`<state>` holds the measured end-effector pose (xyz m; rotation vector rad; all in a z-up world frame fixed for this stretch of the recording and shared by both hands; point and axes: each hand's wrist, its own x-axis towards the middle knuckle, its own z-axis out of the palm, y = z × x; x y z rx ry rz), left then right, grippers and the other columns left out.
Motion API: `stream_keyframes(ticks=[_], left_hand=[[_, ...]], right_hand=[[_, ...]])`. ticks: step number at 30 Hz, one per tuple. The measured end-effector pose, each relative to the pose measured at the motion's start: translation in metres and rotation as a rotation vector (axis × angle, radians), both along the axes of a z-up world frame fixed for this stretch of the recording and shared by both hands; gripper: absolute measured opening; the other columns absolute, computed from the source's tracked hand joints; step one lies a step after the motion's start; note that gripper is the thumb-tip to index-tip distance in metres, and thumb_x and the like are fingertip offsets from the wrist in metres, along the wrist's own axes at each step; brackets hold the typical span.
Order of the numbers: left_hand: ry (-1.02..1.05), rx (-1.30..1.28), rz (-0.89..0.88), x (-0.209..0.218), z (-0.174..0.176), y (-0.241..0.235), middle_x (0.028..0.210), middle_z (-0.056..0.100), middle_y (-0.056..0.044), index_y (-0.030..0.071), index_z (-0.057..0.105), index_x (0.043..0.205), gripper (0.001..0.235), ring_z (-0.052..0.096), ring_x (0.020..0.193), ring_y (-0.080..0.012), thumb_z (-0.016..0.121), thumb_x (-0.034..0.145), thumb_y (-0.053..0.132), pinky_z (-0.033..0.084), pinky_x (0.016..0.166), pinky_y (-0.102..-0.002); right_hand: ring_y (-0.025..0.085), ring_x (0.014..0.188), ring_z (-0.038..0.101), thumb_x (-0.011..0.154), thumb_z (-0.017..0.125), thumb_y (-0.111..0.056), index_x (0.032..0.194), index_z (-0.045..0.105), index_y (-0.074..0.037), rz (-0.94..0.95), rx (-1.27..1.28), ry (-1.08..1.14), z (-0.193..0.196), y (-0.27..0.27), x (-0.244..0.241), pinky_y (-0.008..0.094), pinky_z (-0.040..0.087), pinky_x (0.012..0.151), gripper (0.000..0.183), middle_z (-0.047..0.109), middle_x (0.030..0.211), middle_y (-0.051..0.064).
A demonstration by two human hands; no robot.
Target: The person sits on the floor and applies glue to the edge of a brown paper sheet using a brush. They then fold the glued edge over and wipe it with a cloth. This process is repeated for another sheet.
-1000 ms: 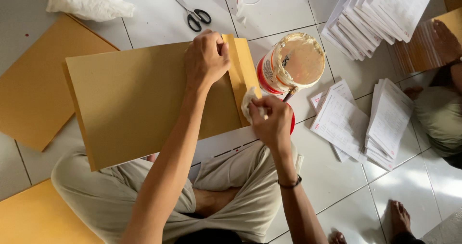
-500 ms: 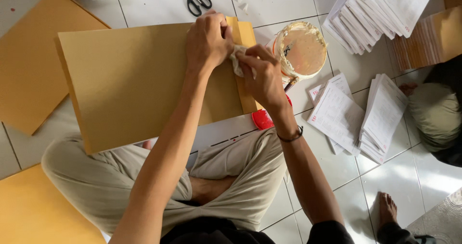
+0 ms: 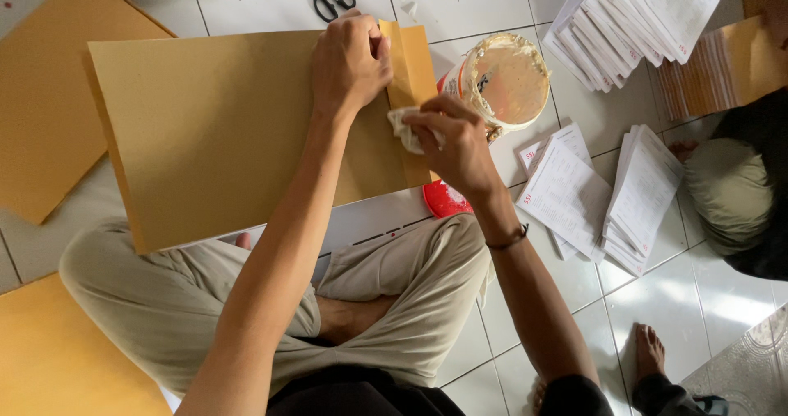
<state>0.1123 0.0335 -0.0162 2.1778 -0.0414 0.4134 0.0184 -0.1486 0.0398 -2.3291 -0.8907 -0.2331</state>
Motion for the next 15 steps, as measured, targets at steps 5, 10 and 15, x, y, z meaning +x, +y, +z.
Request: stream_keyframes(ticks=[5, 10, 15], left_hand=[[0.016, 0.007, -0.047, 0.000, 0.005, 0.003, 0.076, 0.061, -0.002, 0.011, 0.050, 0.066, 0.028, 0.057, 0.063, -0.0281, 0.069, 0.087, 0.013, 0.047, 0.056, -0.047], [0.016, 0.001, -0.034, 0.002, 0.002, 0.002, 0.075, 0.061, -0.001, 0.011, 0.050, 0.065, 0.030, 0.057, 0.062, -0.0270, 0.071, 0.086, 0.012, 0.048, 0.057, -0.045], [-0.056, -0.125, -0.057, 0.004, 0.000, 0.007, 0.081, 0.061, -0.002, 0.012, 0.053, 0.073, 0.027, 0.058, 0.063, -0.0211, 0.079, 0.081, 0.008, 0.046, 0.057, -0.038]], right_hand=[[0.028, 0.090, 0.062, 0.099, 0.067, 0.005, 0.097, 0.068, 0.005, 0.086, 0.024, -0.001, 0.003, 0.005, 0.005, 0.036, 0.050, 0.078, 0.002, 0.063, 0.107, 0.016], [0.029, 0.089, 0.065, 0.097, 0.065, 0.008, 0.098, 0.072, 0.006, 0.156, 0.049, 0.036, 0.005, -0.013, -0.042, 0.039, 0.055, 0.081, 0.007, 0.067, 0.103, 0.017], [0.024, 0.088, 0.070, 0.090, 0.072, 0.010, 0.098, 0.076, 0.005, 0.070, 0.032, 0.048, 0.002, -0.012, -0.025, 0.032, 0.059, 0.080, 0.011, 0.068, 0.105, 0.018]])
